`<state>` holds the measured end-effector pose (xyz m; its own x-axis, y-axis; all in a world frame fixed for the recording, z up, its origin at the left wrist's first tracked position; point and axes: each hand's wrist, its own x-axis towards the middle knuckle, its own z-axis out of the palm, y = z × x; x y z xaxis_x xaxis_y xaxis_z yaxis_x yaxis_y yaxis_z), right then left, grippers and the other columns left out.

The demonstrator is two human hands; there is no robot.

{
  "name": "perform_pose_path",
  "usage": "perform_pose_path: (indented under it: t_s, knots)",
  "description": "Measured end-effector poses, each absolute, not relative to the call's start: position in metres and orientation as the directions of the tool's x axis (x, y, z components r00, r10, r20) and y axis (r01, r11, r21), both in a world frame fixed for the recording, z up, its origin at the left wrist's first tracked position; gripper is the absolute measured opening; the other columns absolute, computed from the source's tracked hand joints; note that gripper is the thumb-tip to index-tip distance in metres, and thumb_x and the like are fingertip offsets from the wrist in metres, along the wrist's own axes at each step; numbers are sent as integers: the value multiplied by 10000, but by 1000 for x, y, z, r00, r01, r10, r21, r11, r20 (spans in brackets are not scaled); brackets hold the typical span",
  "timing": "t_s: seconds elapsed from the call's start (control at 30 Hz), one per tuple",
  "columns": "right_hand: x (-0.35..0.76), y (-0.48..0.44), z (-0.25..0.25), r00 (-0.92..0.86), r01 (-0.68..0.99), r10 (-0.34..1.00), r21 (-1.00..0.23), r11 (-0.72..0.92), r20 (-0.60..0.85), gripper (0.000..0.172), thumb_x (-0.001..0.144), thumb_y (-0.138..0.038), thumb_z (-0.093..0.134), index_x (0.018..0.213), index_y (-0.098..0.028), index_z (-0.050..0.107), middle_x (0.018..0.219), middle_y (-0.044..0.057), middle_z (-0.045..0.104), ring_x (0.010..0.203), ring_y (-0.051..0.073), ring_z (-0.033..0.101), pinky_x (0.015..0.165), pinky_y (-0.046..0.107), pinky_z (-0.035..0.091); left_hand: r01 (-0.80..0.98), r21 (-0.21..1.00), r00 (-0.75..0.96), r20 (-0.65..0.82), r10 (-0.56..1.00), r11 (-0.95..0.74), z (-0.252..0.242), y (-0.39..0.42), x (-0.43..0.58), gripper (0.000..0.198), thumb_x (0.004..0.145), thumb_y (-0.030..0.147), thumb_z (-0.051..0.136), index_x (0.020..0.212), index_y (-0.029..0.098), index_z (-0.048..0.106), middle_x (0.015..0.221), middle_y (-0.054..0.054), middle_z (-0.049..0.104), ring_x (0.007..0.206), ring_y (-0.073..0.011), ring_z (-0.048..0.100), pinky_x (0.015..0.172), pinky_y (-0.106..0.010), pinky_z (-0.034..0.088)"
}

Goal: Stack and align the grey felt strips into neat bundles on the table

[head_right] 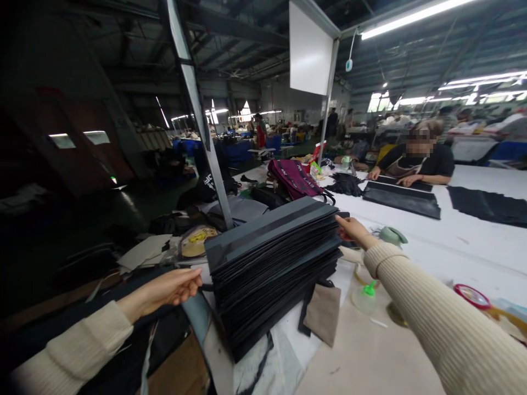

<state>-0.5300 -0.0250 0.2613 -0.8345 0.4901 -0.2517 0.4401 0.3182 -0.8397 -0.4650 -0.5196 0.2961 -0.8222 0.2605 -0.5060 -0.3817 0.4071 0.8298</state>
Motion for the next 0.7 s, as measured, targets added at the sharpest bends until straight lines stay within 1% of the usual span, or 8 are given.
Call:
perform_pose_path:
  t_s: [0.07,0.17,0.3,0.4,0.5,0.57,0.63,0.7]
  knots:
    - [-532,-21,261,-844,424,510,-791,441,-167,456,812,-465,455,1095,-109,486,814,95,600,538,116,527,542,255,454,-360,833,-827,-493,268,421,296,-519,-464,483,643,615,557,727,139,568,564,11,549,429,-52,445,396,-141,276]
    - [-540,-28,268,-881,299,461,-627,719,107,483,802,-455,469,1140,-112,498,896,116,607,706,178,568,675,306,456,-278,822,-861,-443,251,497,297,-522,-468,481,635,622,551,680,144,561,522,19,520,416,-65,427,394,-161,280]
    - [-547,-65,291,-926,-3,160,-431,903,342,388,814,-377,464,1101,-131,551,992,120,591,888,212,550,819,323,415,-137,828,-946,-272,176,544,301,-539,-493,445,632,592,572,664,148,560,523,25,517,437,-76,431,415,-176,299]
    - [-535,-102,307,-917,-187,-12,-402,896,400,306,822,-376,446,955,-157,614,954,95,597,879,203,550,825,306,408,-139,873,-971,-212,108,469,298,-555,-519,428,618,547,616,768,148,591,647,-5,589,540,-95,501,495,-188,362]
    - [-503,-138,312,-939,-285,-131,-510,811,317,355,835,-449,405,800,-169,621,806,59,612,757,175,562,737,278,429,-191,913,-964,-243,104,360,286,-561,-545,470,605,530,643,891,159,605,830,-56,644,713,-142,569,616,-222,413]
    - [-476,-161,305,-941,-331,-305,-596,732,148,412,841,-488,378,774,-160,616,744,44,613,698,151,557,669,247,433,-262,921,-937,-314,152,288,274,-557,-560,485,601,523,654,930,171,601,893,-71,652,802,-167,582,684,-243,421]
    - [-450,-184,289,-850,-388,-525,-622,680,-44,439,837,-505,380,756,-152,629,710,33,615,647,130,545,614,223,424,-331,912,-898,-383,215,244,264,-545,-575,463,604,510,659,909,166,603,866,-71,661,813,-173,589,723,-262,424]
    - [-433,-204,269,-728,-432,-657,-614,661,-194,442,835,-498,390,752,-151,651,699,28,625,612,115,534,590,211,412,-371,899,-861,-427,276,232,258,-530,-590,423,621,498,652,852,145,613,793,-68,668,770,-174,595,731,-284,434]
